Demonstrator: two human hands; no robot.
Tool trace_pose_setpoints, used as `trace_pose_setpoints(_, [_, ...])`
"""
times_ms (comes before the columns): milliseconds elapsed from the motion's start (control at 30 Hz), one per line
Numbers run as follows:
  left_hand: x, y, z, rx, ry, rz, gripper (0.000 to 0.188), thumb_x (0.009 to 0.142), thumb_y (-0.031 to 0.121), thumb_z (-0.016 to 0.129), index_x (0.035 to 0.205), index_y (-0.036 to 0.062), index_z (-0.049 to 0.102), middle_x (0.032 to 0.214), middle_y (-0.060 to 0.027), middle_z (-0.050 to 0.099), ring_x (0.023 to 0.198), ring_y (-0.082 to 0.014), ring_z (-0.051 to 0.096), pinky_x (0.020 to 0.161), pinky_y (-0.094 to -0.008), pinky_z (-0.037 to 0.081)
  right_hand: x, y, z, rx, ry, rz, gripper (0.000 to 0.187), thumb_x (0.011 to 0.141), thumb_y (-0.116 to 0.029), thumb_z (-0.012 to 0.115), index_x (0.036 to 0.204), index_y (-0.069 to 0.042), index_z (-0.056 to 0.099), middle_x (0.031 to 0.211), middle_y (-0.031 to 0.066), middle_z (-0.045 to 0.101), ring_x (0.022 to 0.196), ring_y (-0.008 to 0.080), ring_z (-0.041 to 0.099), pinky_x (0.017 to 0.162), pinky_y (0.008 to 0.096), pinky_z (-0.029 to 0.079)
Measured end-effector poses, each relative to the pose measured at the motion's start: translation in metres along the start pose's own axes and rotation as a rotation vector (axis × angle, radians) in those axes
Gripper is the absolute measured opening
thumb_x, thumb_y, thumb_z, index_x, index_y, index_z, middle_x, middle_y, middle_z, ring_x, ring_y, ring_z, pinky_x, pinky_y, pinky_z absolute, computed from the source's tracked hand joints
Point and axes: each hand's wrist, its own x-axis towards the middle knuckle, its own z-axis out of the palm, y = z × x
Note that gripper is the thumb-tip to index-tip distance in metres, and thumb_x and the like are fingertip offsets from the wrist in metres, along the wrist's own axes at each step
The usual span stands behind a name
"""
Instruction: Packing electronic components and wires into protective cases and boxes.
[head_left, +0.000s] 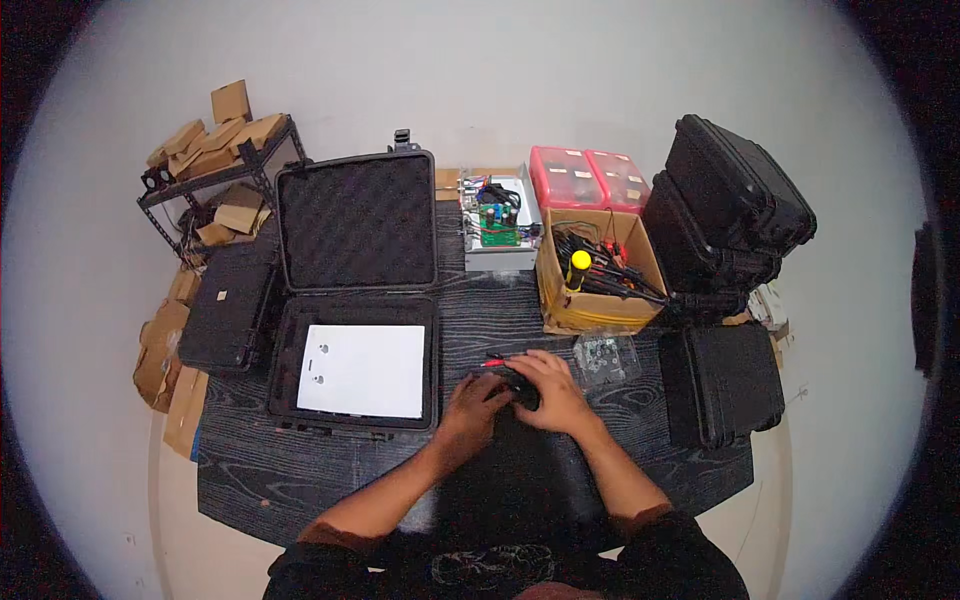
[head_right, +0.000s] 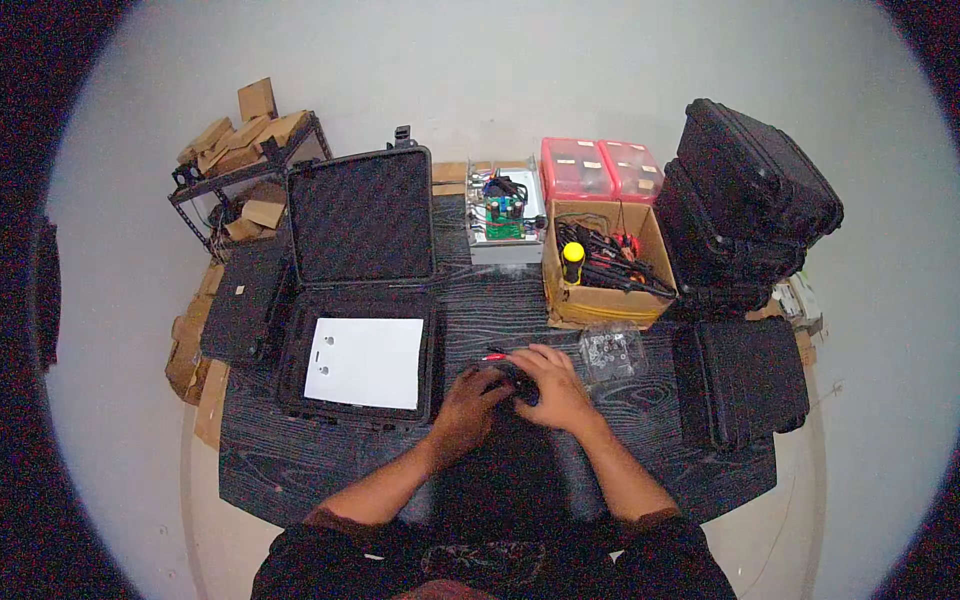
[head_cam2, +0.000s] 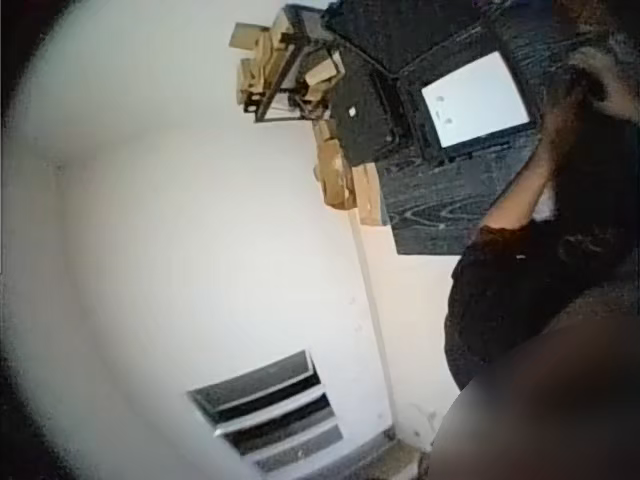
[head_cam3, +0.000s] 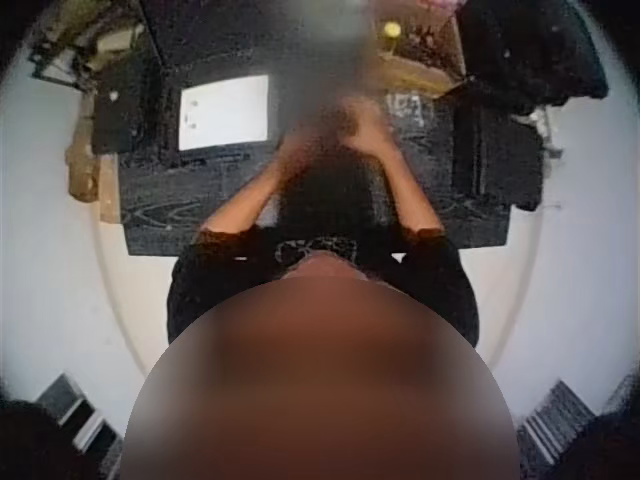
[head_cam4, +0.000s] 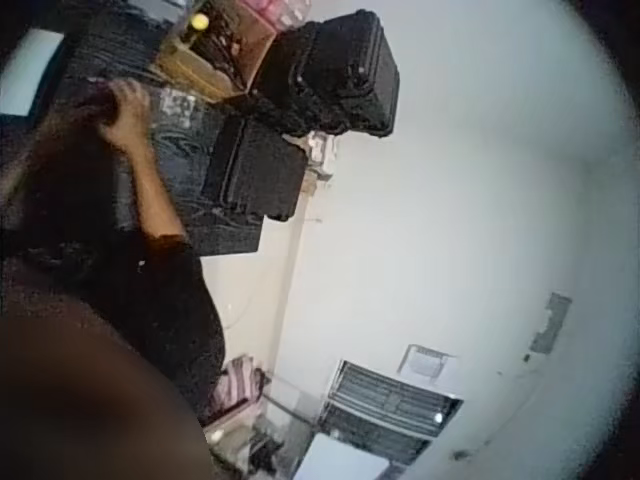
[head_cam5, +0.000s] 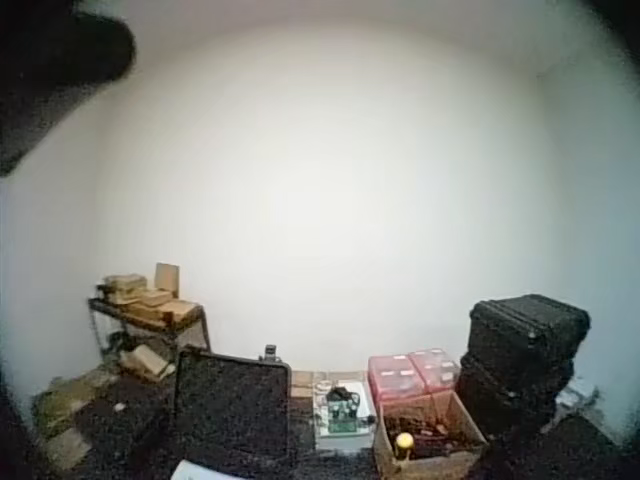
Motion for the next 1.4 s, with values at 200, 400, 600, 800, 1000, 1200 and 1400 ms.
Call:
trace_pose_setpoints(200, [0.005,0.017,-0.011,0.062,-0.068,0.006,0.048,0.085,0.002,0.065,0.132,0.0109,0.062,0.145,-0.0144,0.053,0.142,-0.0348,0.052,0.118,-0.0730,0.027,0.001,-0.004,-0.007,-0.016,-0.027,-0.034,0.078,0.070,-0.028,0.084,0.143,-0.014,0.063,0.146,0.0091,0.062,0.143,0.0350,0.047,0.122,0.0503,0.033])
trace_pose_setpoints(400, [0.006,0.020,-0.009,0.098,-0.080,-0.017,0.045,0.090,0.004,0.063,0.135,0.0063,0.058,0.148,-0.0170,0.050,0.143,-0.0364,0.050,0.118,-0.0768,0.024,-0.002,0.000,-0.003,-0.026,-0.033,-0.049,0.079,0.071,-0.029,0.084,0.145,-0.014,0.062,0.147,0.0086,0.062,0.143,0.0337,0.047,0.121,0.0504,0.034])
trace_pose_setpoints(600, [0.005,0.017,-0.004,-0.019,-0.008,-0.043,0.045,0.093,0.005,0.062,0.137,0.0027,0.055,0.149,-0.0178,0.050,0.143,-0.0375,0.049,0.118,-0.0761,0.024,-0.002,-0.004,-0.005,-0.023,-0.024,-0.042,0.078,0.074,-0.027,0.082,0.147,-0.014,0.061,0.147,0.0095,0.063,0.142,0.0332,0.049,0.121,0.0495,0.034])
trace_pose_setpoints(800, [0.005,0.012,0.000,0.016,0.059,-0.042,0.045,0.095,0.010,0.065,0.137,0.0001,0.054,0.151,-0.0200,0.047,0.148,-0.0411,0.042,0.120,-0.0690,0.029,-0.002,-0.006,-0.004,0.005,-0.018,-0.087,0.072,0.078,-0.026,0.080,0.146,-0.009,0.061,0.145,0.0119,0.064,0.138,0.0317,0.053,0.121,0.0484,0.035])
trace_pose_setpoints(1000, [0.004,0.011,0.007,0.212,0.165,-0.077,0.044,0.097,0.017,0.067,0.137,0.0034,0.054,0.147,-0.0223,0.046,0.146,-0.0474,0.042,0.116,-0.0658,0.036,-0.005,0.005,0.006,-0.004,0.008,-0.174,0.063,0.082,-0.019,0.079,0.142,-0.005,0.063,0.142,0.0131,0.065,0.135,0.0343,0.057,0.113,0.0455,0.046])
trace_pose_setpoints(1200, [0.002,0.009,0.010,0.085,0.166,-0.127,0.046,0.098,0.014,0.067,0.140,0.0041,0.051,0.141,-0.0194,0.048,0.140,-0.0432,0.045,0.119,-0.0648,0.030,-0.007,-0.015,-0.003,-0.015,-0.045,-0.142,0.058,0.087,-0.010,0.072,0.144,-0.006,0.060,0.147,0.0132,0.061,0.133,0.0338,0.058,0.113,0.0406,0.049])
trace_pose_setpoints(1400, [0.004,-0.003,0.023,0.124,0.210,-0.070,0.047,0.097,0.014,0.068,0.140,0.0035,0.050,0.143,-0.0211,0.048,0.136,-0.0435,0.048,0.114,-0.0609,0.038,-0.005,-0.019,-0.004,0.029,0.022,-0.157,0.047,0.091,-0.001,0.064,0.138,-0.005,0.063,0.138,0.0167,0.066,0.126,0.0357,0.062,0.106,0.0430,0.053])
